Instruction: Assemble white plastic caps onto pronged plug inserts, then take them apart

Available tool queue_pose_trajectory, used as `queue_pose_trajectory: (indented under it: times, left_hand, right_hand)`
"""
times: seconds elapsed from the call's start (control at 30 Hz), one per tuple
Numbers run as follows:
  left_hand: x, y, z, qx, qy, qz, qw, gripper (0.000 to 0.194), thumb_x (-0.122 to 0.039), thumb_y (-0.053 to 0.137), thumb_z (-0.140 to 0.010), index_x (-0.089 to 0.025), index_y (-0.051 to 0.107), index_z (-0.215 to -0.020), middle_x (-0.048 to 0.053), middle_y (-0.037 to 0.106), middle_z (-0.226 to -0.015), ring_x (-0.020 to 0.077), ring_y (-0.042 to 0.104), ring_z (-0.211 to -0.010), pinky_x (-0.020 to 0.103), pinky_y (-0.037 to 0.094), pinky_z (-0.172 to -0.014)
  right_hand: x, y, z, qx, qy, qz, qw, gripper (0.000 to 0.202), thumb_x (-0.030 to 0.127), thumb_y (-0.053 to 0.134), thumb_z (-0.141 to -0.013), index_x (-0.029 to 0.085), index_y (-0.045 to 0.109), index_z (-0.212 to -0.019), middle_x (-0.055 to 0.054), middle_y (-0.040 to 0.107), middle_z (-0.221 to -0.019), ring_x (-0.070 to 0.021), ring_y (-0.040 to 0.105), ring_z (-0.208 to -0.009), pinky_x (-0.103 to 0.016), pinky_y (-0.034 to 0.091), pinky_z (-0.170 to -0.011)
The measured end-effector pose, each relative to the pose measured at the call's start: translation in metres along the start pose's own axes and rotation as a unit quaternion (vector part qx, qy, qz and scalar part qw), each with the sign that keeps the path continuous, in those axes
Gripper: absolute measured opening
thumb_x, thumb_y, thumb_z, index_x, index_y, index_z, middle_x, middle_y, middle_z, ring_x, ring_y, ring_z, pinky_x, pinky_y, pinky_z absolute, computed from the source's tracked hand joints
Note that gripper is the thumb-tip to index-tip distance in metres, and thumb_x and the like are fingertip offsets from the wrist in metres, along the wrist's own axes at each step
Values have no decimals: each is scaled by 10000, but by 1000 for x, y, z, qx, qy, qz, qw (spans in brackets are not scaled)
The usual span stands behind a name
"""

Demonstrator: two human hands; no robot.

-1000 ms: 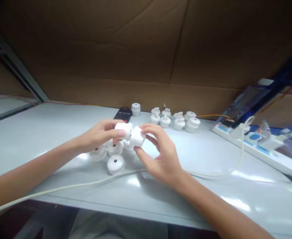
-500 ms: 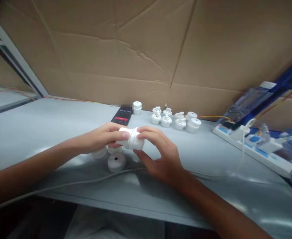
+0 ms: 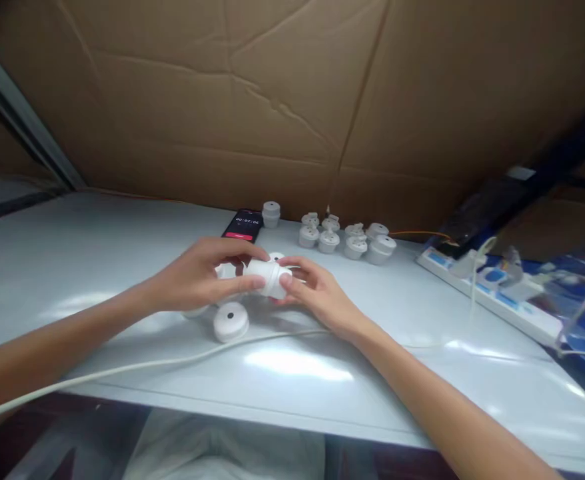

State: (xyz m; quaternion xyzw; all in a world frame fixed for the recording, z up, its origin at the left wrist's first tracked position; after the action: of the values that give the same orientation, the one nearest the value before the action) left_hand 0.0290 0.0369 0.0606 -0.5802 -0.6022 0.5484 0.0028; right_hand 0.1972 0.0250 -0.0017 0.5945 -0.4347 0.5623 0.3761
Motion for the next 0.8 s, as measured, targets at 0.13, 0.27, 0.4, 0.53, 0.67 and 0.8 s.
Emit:
queue_pose_trajectory:
  times: [0.13, 0.27, 0.4, 0.53, 0.67, 0.8]
  left_hand:
    - [13, 6, 1, -14, -138, 135, 981, 333, -496, 702, -886, -174, 733, -960, 25, 717, -837, 163, 670, -717, 269, 536, -619]
    - [18, 14, 2, -11, -188, 248, 950, 364, -530, 697, -878, -167, 677, -855, 35, 703, -863, 180, 693, -739, 295, 591, -612]
    - [13, 9, 3, -26, -143, 212, 966, 329, -485, 732, -868, -165, 681, -924, 32, 704, -874, 162, 681, -743, 268, 570, -632]
    - [6, 6, 5, -28, -79, 157, 984, 331, -469, 720, -893, -166, 671, -1015, 11, 677, -842, 124, 626, -688, 233, 493, -600]
    - [5, 5, 4, -18, -67, 134, 989, 346, -499, 702, -905, -175, 646, -1013, 12, 678, -845, 137, 633, -705, 247, 494, -623]
    - [0, 3, 3, 34, -36, 72, 996, 475, -458, 751, -863, -209, 606, -1241, 34, 734, -993, 194, 694, -885, 276, 526, -737]
  right_hand:
    - [14, -6, 6, -77, -108, 134, 982, 357, 426, 831, -824, 245, 704, -1104, -72, 728, -1188, -236, 708, -1047, -373, 614, -881]
    - [20, 2, 10, -78, -145, 133, 977, 464, 371, 884, -769, 249, 682, -1168, -53, 770, -1074, -224, 740, -941, -376, 617, -853]
    - [22, 3, 11, -86, -110, 131, 982, 351, 412, 868, -786, 239, 720, -1053, -38, 778, -921, -199, 731, -796, -329, 605, -719]
    - [22, 2, 13, -87, -52, 130, 986, 343, 484, 844, -796, 201, 708, -933, -7, 699, -695, -170, 653, -604, -294, 542, -565]
    - [23, 6, 15, -68, -33, 132, 988, 361, 531, 786, -842, 181, 706, -881, 6, 670, -635, -152, 622, -553, -281, 508, -540]
    - [24, 8, 15, -72, -34, 132, 988, 338, 507, 805, -834, 188, 701, -868, -12, 701, -688, -154, 635, -601, -276, 513, -556]
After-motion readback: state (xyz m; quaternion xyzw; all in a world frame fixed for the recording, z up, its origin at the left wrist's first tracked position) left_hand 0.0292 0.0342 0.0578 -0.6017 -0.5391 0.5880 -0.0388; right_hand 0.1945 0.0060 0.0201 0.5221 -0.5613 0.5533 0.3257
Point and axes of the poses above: each hand's wrist, its own z-axis away from the middle knuckle, its own y-axis out of the palm, x = y × z, the point moved 7 cm from there along -z, towards the middle knuckle
